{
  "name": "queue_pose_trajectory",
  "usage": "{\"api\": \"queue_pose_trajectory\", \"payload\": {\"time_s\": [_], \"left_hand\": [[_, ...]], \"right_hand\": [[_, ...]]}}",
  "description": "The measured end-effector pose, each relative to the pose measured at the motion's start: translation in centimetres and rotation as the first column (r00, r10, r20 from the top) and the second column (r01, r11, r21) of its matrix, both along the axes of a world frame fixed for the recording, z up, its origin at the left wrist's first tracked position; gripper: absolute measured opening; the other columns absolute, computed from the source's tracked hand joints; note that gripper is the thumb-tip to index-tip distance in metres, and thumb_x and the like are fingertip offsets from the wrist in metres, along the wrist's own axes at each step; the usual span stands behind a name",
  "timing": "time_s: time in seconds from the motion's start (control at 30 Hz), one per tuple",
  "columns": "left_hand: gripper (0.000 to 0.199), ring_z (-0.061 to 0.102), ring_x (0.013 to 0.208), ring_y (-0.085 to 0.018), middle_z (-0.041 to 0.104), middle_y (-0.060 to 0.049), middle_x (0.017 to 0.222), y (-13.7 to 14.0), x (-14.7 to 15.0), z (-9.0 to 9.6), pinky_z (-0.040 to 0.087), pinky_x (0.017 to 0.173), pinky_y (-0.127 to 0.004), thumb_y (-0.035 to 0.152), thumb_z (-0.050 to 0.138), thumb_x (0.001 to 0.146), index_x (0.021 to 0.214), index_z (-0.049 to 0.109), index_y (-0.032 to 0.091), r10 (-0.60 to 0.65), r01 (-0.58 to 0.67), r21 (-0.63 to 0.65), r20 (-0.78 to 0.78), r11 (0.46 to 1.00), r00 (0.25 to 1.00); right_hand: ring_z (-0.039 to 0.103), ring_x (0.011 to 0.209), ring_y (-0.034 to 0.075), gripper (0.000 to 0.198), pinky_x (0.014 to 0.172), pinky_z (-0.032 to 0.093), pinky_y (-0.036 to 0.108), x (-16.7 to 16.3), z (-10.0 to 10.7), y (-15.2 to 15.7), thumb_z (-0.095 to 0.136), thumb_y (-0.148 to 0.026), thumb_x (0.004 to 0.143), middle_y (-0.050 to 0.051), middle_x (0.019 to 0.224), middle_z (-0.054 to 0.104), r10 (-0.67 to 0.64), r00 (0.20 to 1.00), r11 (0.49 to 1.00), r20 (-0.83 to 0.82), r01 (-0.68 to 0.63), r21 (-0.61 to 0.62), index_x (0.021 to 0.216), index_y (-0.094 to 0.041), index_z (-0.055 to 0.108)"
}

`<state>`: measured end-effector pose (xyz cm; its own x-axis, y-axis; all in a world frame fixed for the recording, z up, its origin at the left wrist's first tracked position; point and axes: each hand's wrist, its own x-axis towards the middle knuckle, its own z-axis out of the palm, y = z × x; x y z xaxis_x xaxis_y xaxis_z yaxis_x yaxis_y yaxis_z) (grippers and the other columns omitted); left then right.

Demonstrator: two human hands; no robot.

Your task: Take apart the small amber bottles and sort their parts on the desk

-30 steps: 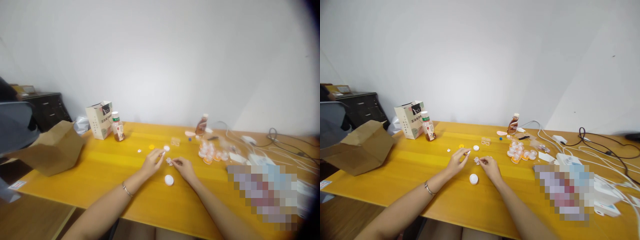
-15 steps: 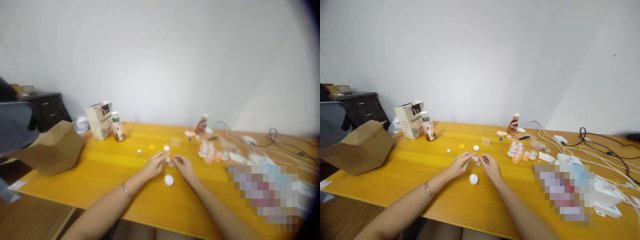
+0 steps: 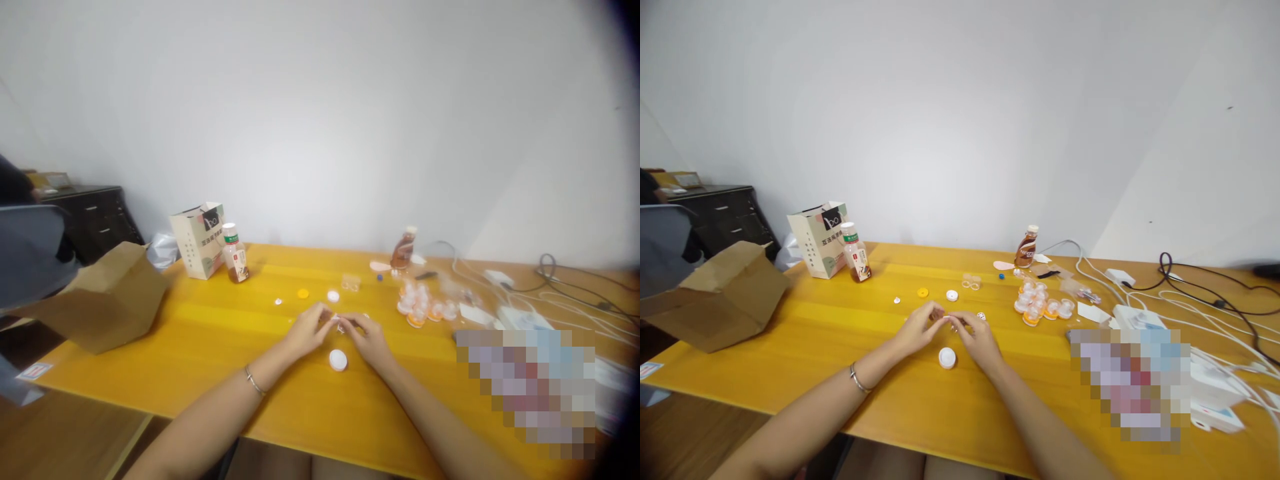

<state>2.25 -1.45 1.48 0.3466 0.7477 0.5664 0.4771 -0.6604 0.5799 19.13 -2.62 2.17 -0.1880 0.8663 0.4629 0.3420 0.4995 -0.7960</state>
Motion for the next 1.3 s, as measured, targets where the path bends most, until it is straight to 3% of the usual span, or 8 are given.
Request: {"api": "queue_pose_trajectory", "payload": {"time_s": [0.13, 0.4, 1.0, 1.3], "left_hand": [[0.022, 0.056, 0.068, -0.014, 0.062, -0.003, 0.075, 0.2, -0.1, -0.2, 0.044, 0.065, -0.024, 0.03, 0.041, 0.087, 0.081, 0.058, 0.017, 0.019, -0.019, 0.006, -0.108, 1.0, 0.994], [0.022, 0.061, 0.071, -0.015, 0.067, -0.004, 0.081, 0.7, -0.1, -0.7, 0.046, 0.069, -0.024, 0.021, 0.043, 0.085, 0.086, 0.064, 0.018, 0.048, -0.051, -0.021, -0.098, 0.999, 0.994], [0.024, 0.059, 0.068, -0.012, 0.066, -0.002, 0.075, 0.5, 0.1, -0.5, 0.044, 0.066, -0.02, 0.012, 0.04, 0.081, 0.084, 0.064, 0.016, -0.114, 0.11, -0.151, -0.014, 0.982, 0.993], [0.023, 0.055, 0.061, -0.011, 0.065, -0.002, 0.071, 0.5, 0.1, -0.6, 0.039, 0.057, -0.018, 0.021, 0.04, 0.082, 0.076, 0.061, 0.013, -0.018, 0.012, -0.252, -0.022, 0.968, 1.0]], "right_hand": [[0.06, 0.071, 0.018, 0.019, 0.072, 0.047, 0.03, 0.0, 0.1, 0.0, 0.053, -0.037, 0.077, 0.002, 0.078, 0.068, 0.038, 0.999, 0.999, 0.012, -0.038, 0.004, 0.082, -0.025, 0.067], [0.06, 0.071, 0.017, 0.024, 0.072, 0.047, 0.03, -0.3, 0.0, 0.2, 0.053, -0.041, 0.075, 0.002, 0.081, 0.069, 0.088, 0.994, 0.985, -0.067, -0.097, -0.145, 0.083, -0.023, 0.068], [0.052, 0.05, 0.01, 0.028, 0.053, 0.042, 0.022, -0.1, -0.3, 1.2, 0.055, -0.044, 0.071, -0.002, 0.057, 0.058, 0.102, 0.963, 0.931, -0.251, -0.181, -0.316, 0.071, -0.017, 0.062], [0.056, 0.06, 0.012, 0.024, 0.061, 0.045, 0.024, -0.3, -1.1, 1.2, 0.061, -0.039, 0.068, 0.0, 0.066, 0.062, 0.088, 0.98, 0.954, -0.18, -0.134, -0.268, 0.075, -0.016, 0.061]]}}
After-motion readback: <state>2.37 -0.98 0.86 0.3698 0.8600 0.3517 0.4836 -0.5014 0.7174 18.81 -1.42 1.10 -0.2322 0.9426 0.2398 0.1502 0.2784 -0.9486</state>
